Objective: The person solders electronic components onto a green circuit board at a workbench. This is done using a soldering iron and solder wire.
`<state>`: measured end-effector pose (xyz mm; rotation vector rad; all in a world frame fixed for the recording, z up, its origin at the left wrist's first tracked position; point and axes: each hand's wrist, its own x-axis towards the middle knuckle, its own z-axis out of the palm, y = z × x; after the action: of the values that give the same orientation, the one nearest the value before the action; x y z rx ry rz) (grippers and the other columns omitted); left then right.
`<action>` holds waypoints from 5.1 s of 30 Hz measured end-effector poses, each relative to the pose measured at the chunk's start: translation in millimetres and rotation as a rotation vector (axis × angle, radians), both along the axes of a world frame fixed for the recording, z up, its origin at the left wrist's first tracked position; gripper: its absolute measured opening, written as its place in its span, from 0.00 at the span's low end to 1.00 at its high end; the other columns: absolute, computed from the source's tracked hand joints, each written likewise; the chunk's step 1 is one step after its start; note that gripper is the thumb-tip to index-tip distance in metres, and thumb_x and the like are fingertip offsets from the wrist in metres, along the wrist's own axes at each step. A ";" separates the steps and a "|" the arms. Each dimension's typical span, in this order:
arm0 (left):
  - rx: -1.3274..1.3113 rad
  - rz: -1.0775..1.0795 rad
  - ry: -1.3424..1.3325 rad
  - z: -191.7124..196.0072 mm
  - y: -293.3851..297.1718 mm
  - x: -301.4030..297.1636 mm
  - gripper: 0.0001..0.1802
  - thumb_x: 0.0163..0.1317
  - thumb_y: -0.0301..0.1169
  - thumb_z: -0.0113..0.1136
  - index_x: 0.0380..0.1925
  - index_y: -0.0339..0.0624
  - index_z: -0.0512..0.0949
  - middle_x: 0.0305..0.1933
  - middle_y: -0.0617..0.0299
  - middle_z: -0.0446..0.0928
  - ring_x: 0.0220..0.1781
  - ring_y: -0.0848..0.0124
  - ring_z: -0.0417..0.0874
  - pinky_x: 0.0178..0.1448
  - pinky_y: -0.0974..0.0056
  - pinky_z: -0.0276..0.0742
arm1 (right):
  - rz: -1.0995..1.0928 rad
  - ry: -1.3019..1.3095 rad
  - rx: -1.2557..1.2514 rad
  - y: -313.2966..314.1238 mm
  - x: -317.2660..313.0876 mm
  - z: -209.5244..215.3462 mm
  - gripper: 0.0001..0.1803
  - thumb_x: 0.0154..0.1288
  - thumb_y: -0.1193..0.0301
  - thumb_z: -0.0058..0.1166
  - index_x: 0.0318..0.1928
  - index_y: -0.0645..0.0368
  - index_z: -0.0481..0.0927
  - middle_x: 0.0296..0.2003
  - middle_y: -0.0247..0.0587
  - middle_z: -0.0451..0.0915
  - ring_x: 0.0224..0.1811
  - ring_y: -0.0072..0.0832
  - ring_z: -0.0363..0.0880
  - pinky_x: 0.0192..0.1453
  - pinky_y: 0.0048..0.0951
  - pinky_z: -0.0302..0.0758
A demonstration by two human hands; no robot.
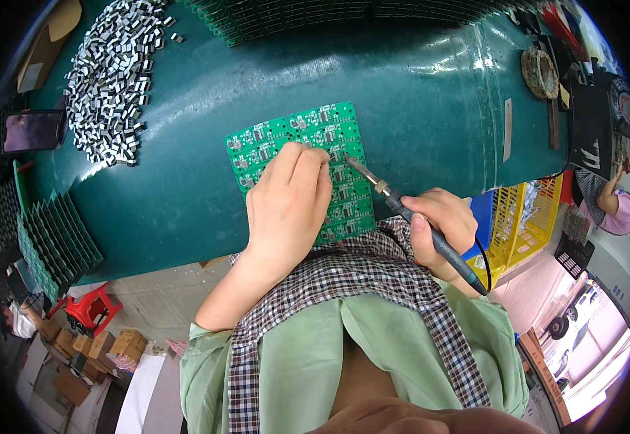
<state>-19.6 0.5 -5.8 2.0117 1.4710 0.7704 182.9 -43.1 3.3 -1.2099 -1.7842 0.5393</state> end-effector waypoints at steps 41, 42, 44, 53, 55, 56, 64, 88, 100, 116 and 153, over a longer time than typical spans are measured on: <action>-0.051 -0.027 -0.079 -2.6 -19.7 2.4 0.08 0.55 0.17 0.57 0.34 0.37 0.73 0.31 0.56 0.73 0.29 0.63 0.77 0.31 0.63 0.72 | 0.019 -0.004 0.056 -17.8 -1.8 -8.3 0.08 0.50 0.77 0.57 0.34 0.64 0.81 0.21 0.41 0.78 0.17 0.30 0.76 0.20 0.26 0.71; -0.046 -0.030 -0.075 -2.3 -19.8 2.5 0.07 0.55 0.17 0.57 0.34 0.37 0.74 0.31 0.57 0.73 0.29 0.63 0.77 0.31 0.63 0.72 | 0.012 -0.003 0.054 -18.2 -2.1 -8.3 0.08 0.50 0.76 0.57 0.34 0.63 0.81 0.21 0.40 0.78 0.17 0.30 0.76 0.20 0.27 0.71; -0.039 -0.032 -0.071 -1.5 -21.2 1.5 0.07 0.54 0.17 0.58 0.34 0.37 0.75 0.31 0.57 0.73 0.28 0.63 0.77 0.31 0.63 0.73 | 0.006 -0.002 0.053 -19.4 -3.0 -8.3 0.08 0.50 0.76 0.58 0.34 0.63 0.81 0.21 0.40 0.79 0.17 0.30 0.76 0.21 0.27 0.71; 0.083 -0.018 0.056 -3.1 -27.8 0.1 0.08 0.51 0.20 0.64 0.32 0.38 0.79 0.30 0.60 0.73 0.28 0.65 0.77 0.29 0.65 0.72 | 0.000 -0.065 0.102 -29.8 -2.5 -6.5 0.08 0.51 0.75 0.57 0.34 0.62 0.81 0.21 0.39 0.79 0.18 0.31 0.77 0.21 0.27 0.71; 0.088 0.026 -0.040 -2.3 -29.5 1.6 0.08 0.50 0.19 0.64 0.32 0.38 0.78 0.30 0.60 0.74 0.28 0.65 0.77 0.29 0.65 0.71 | -0.040 -0.047 0.142 -31.2 -2.0 -5.5 0.08 0.50 0.75 0.57 0.33 0.63 0.81 0.20 0.40 0.78 0.18 0.32 0.77 0.21 0.27 0.71; 0.089 0.027 -0.039 -1.2 -30.4 1.6 0.08 0.50 0.19 0.64 0.32 0.38 0.78 0.30 0.60 0.74 0.28 0.65 0.77 0.29 0.65 0.71 | -0.039 -0.046 0.142 -31.6 -1.6 -5.6 0.08 0.50 0.75 0.57 0.33 0.63 0.81 0.20 0.40 0.78 0.18 0.32 0.77 0.21 0.27 0.71; 0.047 0.019 -0.014 -0.6 -38.9 -0.9 0.09 0.51 0.17 0.62 0.33 0.39 0.77 0.31 0.59 0.74 0.28 0.65 0.77 0.28 0.65 0.72 | -0.005 -0.022 0.160 -33.5 0.6 -8.8 0.08 0.50 0.75 0.56 0.33 0.64 0.81 0.18 0.40 0.77 0.15 0.30 0.74 0.20 0.27 0.69; 0.045 -0.074 -0.018 -1.5 -45.0 3.3 0.07 0.53 0.19 0.59 0.31 0.38 0.73 0.32 0.56 0.72 0.29 0.59 0.76 0.31 0.61 0.72 | -0.026 -0.009 0.168 -47.8 2.4 -8.5 0.08 0.50 0.76 0.56 0.32 0.64 0.81 0.19 0.41 0.78 0.16 0.31 0.76 0.19 0.26 0.69; -0.013 -0.030 -0.043 1.0 -56.3 3.4 0.08 0.52 0.17 0.60 0.31 0.38 0.73 0.30 0.57 0.72 0.29 0.63 0.77 0.31 0.63 0.73 | 0.006 -0.008 0.164 -52.4 3.0 -10.4 0.07 0.48 0.76 0.55 0.31 0.63 0.81 0.19 0.39 0.78 0.13 0.29 0.72 0.17 0.26 0.67; -0.058 -0.046 -0.005 1.4 -61.9 7.3 0.07 0.54 0.19 0.60 0.32 0.38 0.73 0.31 0.57 0.72 0.28 0.61 0.78 0.29 0.62 0.73 | 0.012 -0.024 0.164 -57.2 -0.2 -11.6 0.09 0.47 0.77 0.56 0.33 0.63 0.82 0.19 0.39 0.78 0.15 0.29 0.74 0.18 0.26 0.68; -0.002 -0.099 -0.020 -1.9 -77.2 8.0 0.07 0.53 0.18 0.59 0.31 0.38 0.73 0.29 0.56 0.73 0.26 0.59 0.77 0.28 0.61 0.72 | 0.003 -0.023 0.182 -79.1 1.4 -12.1 0.09 0.46 0.76 0.56 0.32 0.62 0.82 0.18 0.38 0.76 0.16 0.30 0.75 0.19 0.26 0.69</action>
<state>-11.5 -76.7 -7.7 2.0520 1.3500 0.7452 184.3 -122.2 -8.7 -1.0923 -1.8129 0.3574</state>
